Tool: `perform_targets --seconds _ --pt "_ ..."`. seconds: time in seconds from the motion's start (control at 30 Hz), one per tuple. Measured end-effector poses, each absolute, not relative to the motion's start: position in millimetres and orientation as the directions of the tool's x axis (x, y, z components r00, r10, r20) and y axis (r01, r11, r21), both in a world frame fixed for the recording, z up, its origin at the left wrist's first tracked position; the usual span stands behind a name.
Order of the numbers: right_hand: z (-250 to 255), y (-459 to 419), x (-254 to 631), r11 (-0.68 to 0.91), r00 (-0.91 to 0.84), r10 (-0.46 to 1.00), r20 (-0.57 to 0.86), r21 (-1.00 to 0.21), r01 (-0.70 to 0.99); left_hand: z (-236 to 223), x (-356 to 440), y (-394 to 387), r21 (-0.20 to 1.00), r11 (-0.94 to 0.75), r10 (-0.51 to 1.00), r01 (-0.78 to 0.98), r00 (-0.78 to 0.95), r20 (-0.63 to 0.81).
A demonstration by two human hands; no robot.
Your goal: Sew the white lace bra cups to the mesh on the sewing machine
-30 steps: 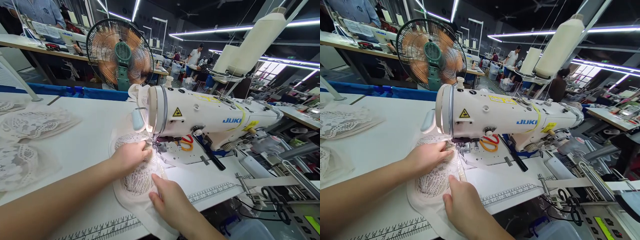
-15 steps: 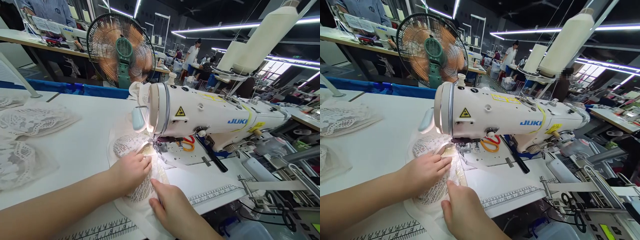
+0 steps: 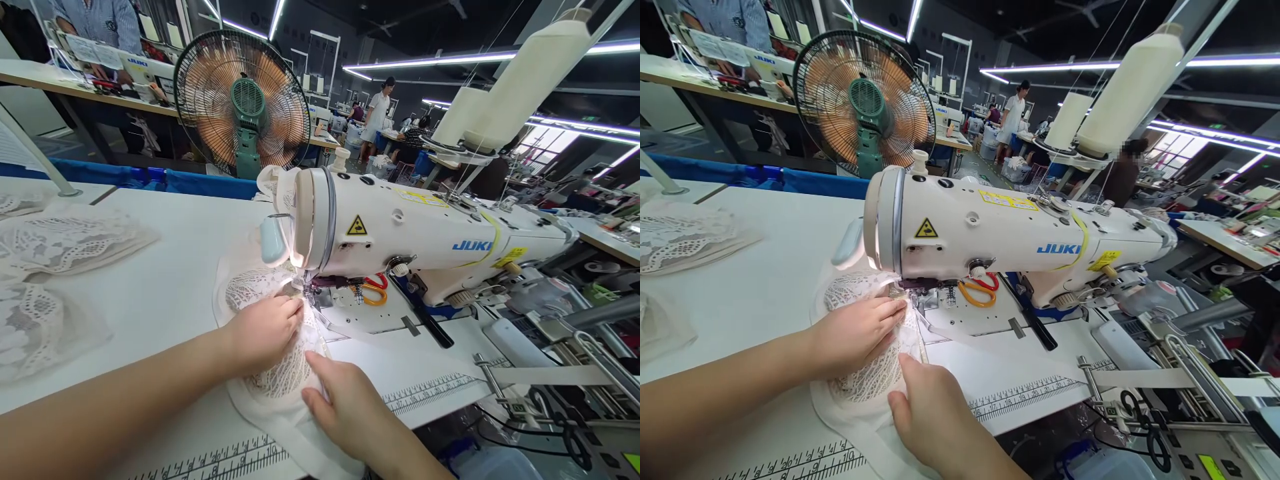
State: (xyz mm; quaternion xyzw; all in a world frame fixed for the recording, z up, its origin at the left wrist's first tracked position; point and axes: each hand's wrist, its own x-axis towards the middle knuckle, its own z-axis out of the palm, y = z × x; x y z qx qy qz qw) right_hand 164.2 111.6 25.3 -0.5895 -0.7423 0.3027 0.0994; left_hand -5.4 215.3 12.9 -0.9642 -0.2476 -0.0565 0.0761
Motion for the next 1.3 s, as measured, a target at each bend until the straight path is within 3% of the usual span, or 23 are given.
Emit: perform_targets --seconds 0.47,0.83,1.1,1.3 --pt "27 120 164 0.119 -0.29 0.931 -0.222 -0.565 0.816 15 -4 219 0.087 -0.812 0.583 0.577 0.807 0.09" --pt "30 125 163 0.1 -0.275 0.928 -0.251 -0.544 0.833 15 -3 226 0.071 -0.827 0.562 0.558 0.823 0.083" --pt "36 139 159 0.054 -0.242 0.92 -0.309 -0.511 0.858 18 -7 245 -0.022 -0.826 0.562 0.563 0.826 0.039" --pt "40 144 160 0.076 -0.247 0.91 -0.332 -0.453 0.888 24 -9 252 -0.065 -0.848 0.509 0.525 0.843 0.173"
